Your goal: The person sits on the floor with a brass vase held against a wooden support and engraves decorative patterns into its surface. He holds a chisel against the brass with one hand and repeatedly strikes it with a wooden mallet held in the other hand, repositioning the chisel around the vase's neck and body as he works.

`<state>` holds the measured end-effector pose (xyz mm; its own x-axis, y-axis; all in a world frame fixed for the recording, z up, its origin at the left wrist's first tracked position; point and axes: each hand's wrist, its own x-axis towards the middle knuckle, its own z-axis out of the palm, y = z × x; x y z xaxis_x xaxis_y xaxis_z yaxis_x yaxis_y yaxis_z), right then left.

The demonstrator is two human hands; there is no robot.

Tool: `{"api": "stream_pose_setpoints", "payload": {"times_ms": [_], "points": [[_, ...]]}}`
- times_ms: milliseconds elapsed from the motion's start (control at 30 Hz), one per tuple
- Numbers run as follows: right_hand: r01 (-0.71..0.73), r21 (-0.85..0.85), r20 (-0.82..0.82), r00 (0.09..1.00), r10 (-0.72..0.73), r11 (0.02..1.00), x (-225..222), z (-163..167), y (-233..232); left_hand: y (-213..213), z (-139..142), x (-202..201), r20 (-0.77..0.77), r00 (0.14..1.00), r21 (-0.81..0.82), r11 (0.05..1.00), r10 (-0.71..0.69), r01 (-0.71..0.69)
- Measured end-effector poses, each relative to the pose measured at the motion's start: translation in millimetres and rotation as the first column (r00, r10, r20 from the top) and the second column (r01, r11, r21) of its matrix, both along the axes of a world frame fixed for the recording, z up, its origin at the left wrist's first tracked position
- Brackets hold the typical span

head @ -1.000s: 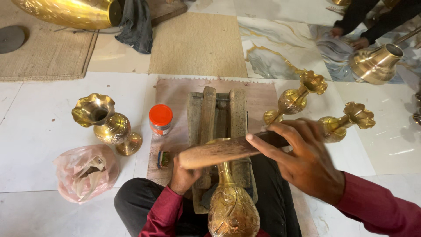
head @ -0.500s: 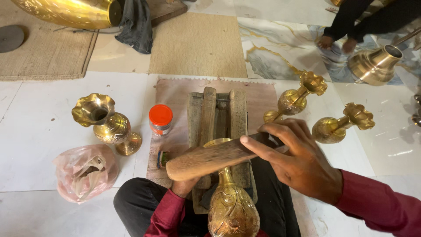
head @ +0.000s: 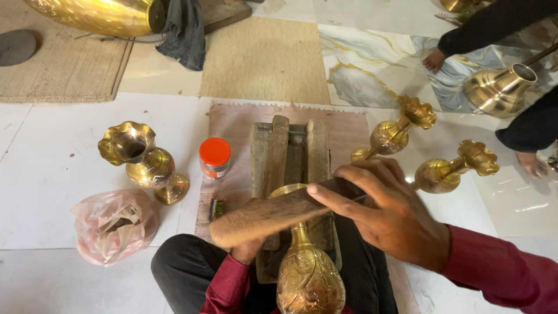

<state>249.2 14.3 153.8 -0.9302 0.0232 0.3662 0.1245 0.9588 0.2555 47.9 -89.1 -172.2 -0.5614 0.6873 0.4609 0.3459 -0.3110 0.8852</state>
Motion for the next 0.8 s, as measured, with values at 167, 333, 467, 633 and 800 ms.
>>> {"api": "stream_pose_setpoints", "payload": {"times_ms": [167, 333, 467, 633, 800], "points": [[0.009, 0.074, -0.016, 1.0, -0.008, 0.997, 0.4, 0.6, -4.1, -7.1, -28.5, 5.1, -0.271, 0.961, -0.036, 0.997, 0.058, -0.07], [-0.014, 0.202, -0.009, 1.0, 0.016, 0.979, -1.2, -5.3, -3.2, -4.7, -26.0, 6.0, -0.353, 0.935, 0.06, 0.998, 0.04, -0.02], [-0.157, -0.121, -0.123, 0.982, 0.142, 0.98, -2.4, -9.9, -2.5, 12.9, -4.8, 13.0, -0.022, 0.999, 0.462, 0.887, 0.043, -0.028], [0.161, 0.181, 0.043, 0.984, -0.172, 0.97, 14.1, -19.6, -9.1, -12.6, 12.3, 16.9, 0.009, 0.979, 0.035, 0.978, 0.206, -0.206], [0.353, -0.24, 0.09, 0.936, -0.341, 0.904, 36.5, -62.8, 8.6, -29.2, 27.7, 26.8, 0.348, 0.881, 0.089, 0.924, 0.32, -0.371]]}}
